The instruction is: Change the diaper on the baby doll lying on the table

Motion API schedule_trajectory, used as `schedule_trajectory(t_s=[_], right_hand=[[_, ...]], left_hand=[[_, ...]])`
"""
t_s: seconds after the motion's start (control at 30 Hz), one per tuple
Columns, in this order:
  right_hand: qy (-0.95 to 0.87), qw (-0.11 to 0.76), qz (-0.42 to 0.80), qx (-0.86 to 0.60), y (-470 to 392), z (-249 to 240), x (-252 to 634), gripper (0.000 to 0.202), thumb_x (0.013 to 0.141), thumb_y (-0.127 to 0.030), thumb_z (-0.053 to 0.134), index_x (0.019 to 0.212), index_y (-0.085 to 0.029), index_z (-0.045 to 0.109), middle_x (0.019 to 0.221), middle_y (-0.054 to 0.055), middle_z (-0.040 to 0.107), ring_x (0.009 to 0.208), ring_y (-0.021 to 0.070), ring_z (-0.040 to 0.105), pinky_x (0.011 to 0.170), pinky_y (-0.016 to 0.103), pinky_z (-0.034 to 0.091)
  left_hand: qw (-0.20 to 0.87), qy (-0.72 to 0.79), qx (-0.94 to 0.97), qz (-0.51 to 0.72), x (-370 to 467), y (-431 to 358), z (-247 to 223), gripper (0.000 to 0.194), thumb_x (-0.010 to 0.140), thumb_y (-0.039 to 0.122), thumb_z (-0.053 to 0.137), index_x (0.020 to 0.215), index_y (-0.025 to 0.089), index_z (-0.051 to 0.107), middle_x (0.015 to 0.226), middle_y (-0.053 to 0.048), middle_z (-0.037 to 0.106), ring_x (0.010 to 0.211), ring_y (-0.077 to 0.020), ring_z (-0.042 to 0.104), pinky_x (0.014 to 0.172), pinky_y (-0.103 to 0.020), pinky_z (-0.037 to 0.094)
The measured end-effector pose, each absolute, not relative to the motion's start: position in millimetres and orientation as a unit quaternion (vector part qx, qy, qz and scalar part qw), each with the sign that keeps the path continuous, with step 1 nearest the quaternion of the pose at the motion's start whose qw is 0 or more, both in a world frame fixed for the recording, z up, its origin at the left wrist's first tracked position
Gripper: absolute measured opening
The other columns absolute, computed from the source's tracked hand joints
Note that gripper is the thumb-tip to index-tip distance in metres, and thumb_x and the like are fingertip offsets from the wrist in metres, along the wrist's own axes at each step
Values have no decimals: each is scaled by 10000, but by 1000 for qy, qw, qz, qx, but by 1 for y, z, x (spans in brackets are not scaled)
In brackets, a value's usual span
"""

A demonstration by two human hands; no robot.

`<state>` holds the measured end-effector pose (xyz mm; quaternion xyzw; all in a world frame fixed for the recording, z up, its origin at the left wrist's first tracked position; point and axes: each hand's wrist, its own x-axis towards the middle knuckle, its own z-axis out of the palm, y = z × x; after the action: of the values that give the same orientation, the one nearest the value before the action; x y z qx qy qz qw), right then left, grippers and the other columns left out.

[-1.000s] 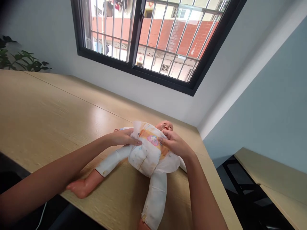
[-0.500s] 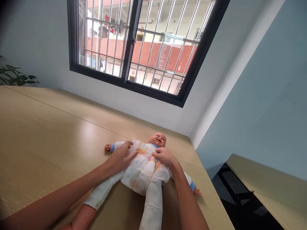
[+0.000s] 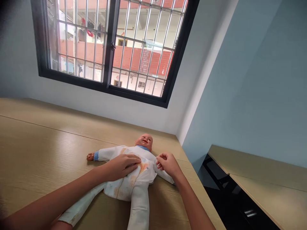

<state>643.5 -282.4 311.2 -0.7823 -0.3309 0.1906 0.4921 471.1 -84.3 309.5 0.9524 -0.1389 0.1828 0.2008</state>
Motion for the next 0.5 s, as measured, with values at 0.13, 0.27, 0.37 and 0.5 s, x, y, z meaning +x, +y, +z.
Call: schedule_trajectory(t_s=[0.13,0.27,0.37,0.5], right_hand=[[-336,480,314,-747,-314,300,615,533,781,-662,619,843,-132,614,797,62,657,659,136,613,558,222,439],[-417,457,370,-693,-317,306,574,526,736,-587,723,1007,-143,643,935,64,673,867,194,633,711,263,496],[-418,432,347,-719,-312,312,552,612,637,-418,835,1159,-184,616,1075,56,681,1022,252,618,858,325,512],[-394,409,324,-757,-306,308,542,529,633,-319,802,1132,-232,647,1101,57,692,1026,293,621,854,354,524]], left_hand=[[233,-124,945,191,471,-81,300,388,943,372,394,1244,299,629,1223,-26,656,1113,-200,570,1010,-310,438],[245,-90,942,210,470,-83,294,386,925,374,447,1264,283,606,1255,-50,632,1155,-235,559,1020,-361,448],[232,-60,948,208,471,-83,294,394,927,390,449,1256,225,589,1253,-99,611,1122,-259,560,1004,-393,442],[227,-12,958,176,484,-71,301,427,894,416,505,1251,185,547,1122,-108,632,1014,-248,573,907,-358,449]])
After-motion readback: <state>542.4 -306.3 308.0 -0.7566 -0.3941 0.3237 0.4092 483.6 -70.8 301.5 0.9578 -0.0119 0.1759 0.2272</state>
